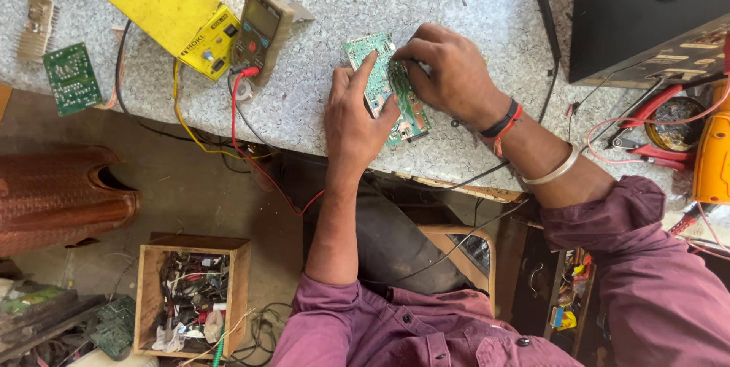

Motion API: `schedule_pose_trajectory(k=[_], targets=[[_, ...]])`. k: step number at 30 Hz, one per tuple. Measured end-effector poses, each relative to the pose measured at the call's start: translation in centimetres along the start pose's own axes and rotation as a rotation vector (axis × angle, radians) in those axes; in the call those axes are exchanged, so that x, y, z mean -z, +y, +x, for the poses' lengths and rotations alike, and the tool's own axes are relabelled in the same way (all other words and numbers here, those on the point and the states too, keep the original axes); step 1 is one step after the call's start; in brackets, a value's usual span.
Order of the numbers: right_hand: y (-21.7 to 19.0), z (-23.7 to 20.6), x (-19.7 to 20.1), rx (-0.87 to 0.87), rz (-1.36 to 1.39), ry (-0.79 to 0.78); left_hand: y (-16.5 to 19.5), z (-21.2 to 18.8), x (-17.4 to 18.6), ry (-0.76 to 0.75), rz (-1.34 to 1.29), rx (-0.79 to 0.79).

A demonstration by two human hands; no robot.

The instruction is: The person uses a small metal tool to scrape and clean the surface of a green circuit board, then flips it over and continues scraping the other side. The person holds the board steady with one hand while working with the tool in the other.

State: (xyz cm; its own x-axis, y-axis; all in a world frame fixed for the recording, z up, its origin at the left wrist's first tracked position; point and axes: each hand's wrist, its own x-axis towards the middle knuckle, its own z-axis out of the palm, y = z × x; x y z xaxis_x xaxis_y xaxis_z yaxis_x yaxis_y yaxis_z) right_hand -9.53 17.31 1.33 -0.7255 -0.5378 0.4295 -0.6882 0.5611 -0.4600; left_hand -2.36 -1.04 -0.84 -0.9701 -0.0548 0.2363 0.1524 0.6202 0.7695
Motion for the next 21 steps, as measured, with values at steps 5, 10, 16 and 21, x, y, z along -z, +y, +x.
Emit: schedule_pose_trajectory(k=[5,10,16,21], targets=[[-0.01,0.02,0.08,0.02,0.037,-0.006,-0.15,-0.12,0.01,0.016,0.004,-0.026],[0.22,-0.01,0.52,0.056,0.048,-0.002,-0.07,-0.01,0.0,0.009,-0.002,-0.03],[0.52,0.24,0.4,0.071,0.05,0.008,0.1,-0.09,0.1,0.004,0.011,0.003],[0.6,-0.03,0.5,0.062,0.087,-0.031,0.08,-0.02,0.02,0.001,0.013,-0.003]])
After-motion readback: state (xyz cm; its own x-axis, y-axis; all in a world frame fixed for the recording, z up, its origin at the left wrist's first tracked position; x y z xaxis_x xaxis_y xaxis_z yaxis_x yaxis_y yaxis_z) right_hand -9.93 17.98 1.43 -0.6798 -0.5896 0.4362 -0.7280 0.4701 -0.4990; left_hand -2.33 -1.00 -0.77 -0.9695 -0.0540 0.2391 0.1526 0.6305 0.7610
